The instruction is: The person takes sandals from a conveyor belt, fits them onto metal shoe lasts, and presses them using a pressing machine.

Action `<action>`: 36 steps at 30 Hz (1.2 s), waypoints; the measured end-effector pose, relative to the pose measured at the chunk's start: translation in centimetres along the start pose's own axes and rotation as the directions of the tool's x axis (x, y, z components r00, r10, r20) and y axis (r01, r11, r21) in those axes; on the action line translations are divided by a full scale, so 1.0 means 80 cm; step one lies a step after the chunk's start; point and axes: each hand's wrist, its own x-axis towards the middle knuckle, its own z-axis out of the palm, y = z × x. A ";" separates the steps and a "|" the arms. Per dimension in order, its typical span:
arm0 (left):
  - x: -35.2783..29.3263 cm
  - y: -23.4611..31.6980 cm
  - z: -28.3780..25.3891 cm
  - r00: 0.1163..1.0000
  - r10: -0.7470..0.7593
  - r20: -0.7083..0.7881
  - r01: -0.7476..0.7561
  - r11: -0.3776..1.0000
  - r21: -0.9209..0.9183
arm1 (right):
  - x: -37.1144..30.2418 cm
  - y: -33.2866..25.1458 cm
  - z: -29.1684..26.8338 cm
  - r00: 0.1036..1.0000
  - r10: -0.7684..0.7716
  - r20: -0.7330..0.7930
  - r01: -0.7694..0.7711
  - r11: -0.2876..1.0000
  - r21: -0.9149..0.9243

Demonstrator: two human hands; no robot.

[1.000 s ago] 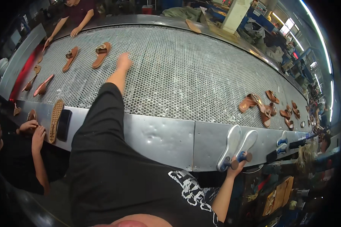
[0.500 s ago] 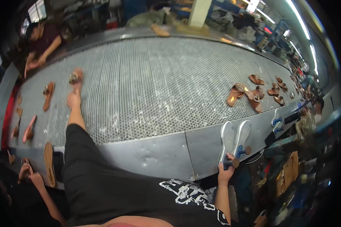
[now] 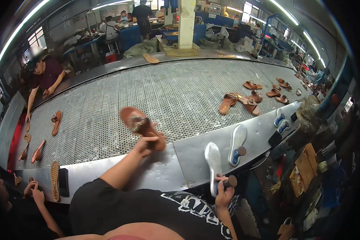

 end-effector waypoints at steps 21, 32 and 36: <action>0.038 -0.346 0.267 0.624 -0.575 0.529 0.010 0.683 0.730 | 0.066 -0.091 -0.297 0.706 -0.348 -0.616 0.058 0.896 -0.440; 0.024 -0.343 0.241 0.101 -0.845 0.526 -0.360 0.461 0.811 | 0.128 -0.025 -0.456 0.733 -0.414 -0.540 -0.319 0.491 -0.810; 0.025 -0.336 0.245 0.187 -0.846 0.498 -0.323 0.426 0.845 | 0.123 -0.058 -0.418 0.731 -0.351 -0.585 -0.392 0.486 -0.781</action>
